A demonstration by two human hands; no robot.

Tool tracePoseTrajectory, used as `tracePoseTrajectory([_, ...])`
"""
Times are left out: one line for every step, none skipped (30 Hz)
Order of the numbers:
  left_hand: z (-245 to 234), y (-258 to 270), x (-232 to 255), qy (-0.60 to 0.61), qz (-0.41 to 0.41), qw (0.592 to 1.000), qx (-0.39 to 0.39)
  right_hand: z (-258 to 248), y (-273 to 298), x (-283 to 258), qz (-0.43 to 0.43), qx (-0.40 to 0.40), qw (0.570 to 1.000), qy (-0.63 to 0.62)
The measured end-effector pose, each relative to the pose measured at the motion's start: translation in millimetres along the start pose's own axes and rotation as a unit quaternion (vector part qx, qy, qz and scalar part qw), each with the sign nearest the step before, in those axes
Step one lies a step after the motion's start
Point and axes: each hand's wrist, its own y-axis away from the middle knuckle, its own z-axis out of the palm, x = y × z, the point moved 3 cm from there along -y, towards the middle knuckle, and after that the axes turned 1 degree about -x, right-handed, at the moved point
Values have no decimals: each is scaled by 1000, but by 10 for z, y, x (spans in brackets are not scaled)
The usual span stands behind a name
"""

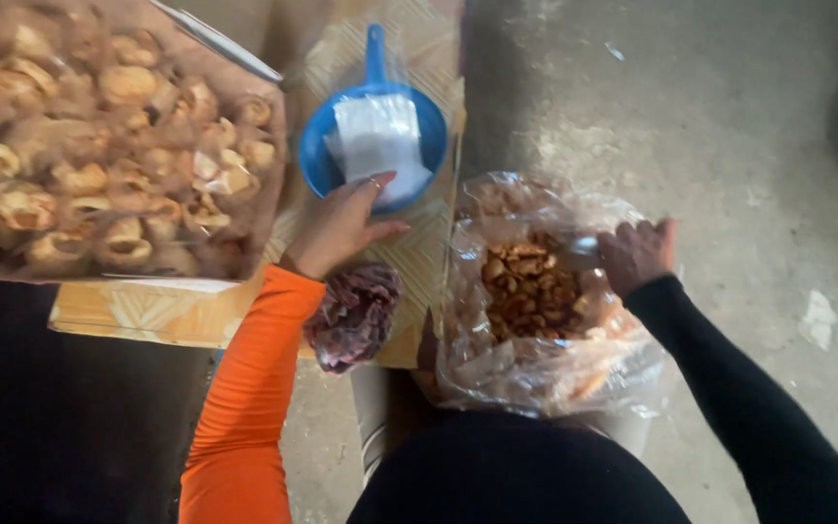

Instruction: Scooping fried food items from a large plastic bag into a container using a metal scoop.

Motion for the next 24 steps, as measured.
tracePoseTrajectory([55, 13, -47, -44, 19, 998, 30, -54, -41, -24, -11, 0, 1000, 0])
tracePoseTrajectory([110, 24, -92, -88, 38, 994, 60, -107, -87, -45, -22, 0, 1000, -1])
tracePoseTrajectory([132, 65, -101, -84, 40, 994, 56, -226, -46, -189, -19, -5, 1000, 0])
tracePoseTrajectory([140, 105, -115, -40, 40, 996, 68, -372, -9, -354, -51, 32, 998, -23])
tracePoseTrajectory([111, 123, -135, 2, 40, 996, 84, -526, -36, -510, -82, 73, 993, -45])
tracePoseTrajectory([114, 111, -166, 2, 43, 996, 84, -518, -39, -502, -79, 73, 993, -44])
tracePoseTrajectory([110, 107, -203, 1, 47, 994, 99, -470, -46, -505, -78, 11, 994, -75])
tracePoseTrajectory([107, 101, -241, 1, 51, 992, 114, -420, -51, -509, -77, -50, 990, -107])
tracePoseTrajectory([139, 85, -294, 1, 53, 992, 110, -317, -61, -532, -74, -52, 990, -108])
tracePoseTrajectory([145, 76, -352, 73, 55, 986, 143, -229, -74, -539, -48, -32, 993, -104])
tracePoseTrajectory([114, 26, -409, 143, 60, 972, 178, -159, -150, -513, -21, -7, 995, -96])
tracePoseTrajectory([143, -45, -417, 142, 64, 972, 178, -180, -135, -581, -17, -5, 995, -95])
tracePoseTrajectory([146, -96, -458, 209, 57, 948, 234, -211, -122, -659, -16, 24, 995, -91])
tracePoseTrajectory([155, -147, -506, 275, 49, 916, 288, -240, -111, -739, -15, 53, 995, -87])
tracePoseTrajectory([139, -203, -447, 275, 52, 916, 286, -204, -55, -755, -11, 53, 995, -86])
tracePoseTrajectory([91, -239, -394, 282, 71, 891, 348, -171, -2, -785, -34, 60, 994, -81])
tracePoseTrajectory([41, -312, -337, 290, 93, 861, 407, -137, 26, -787, -54, 68, 994, -73])
tracePoseTrajectory([68, -444, -443, 292, 98, 861, 405, -95, 35, -808, -49, 69, 994, -70])
tracePoseTrajectory([90, -542, -565, 298, 90, 849, 427, -99, 68, -867, -98, 139, 971, -167])
tracePoseTrajectory([115, -642, -689, 305, 82, 836, 450, -99, 106, -915, -146, 207, 932, -261])
tracePoseTrajectory([60, -677, -674, 306, 84, 836, 447, -482, 99, -876, -143, 206, 932, -260])
tracePoseTrajectory([7, -713, -661, 278, 75, 845, 451, -775, 56, -828, -92, 59, 914, -392])
tracePoseTrajectory([-7, -713, -656, 250, 62, 854, 452, -1052, 80, -814, -36, -94, 855, -508])
tracePoseTrajectory([-105, -680, -588, 252, 59, 855, 449, -718, 30, -909, -34, -98, 855, -509])
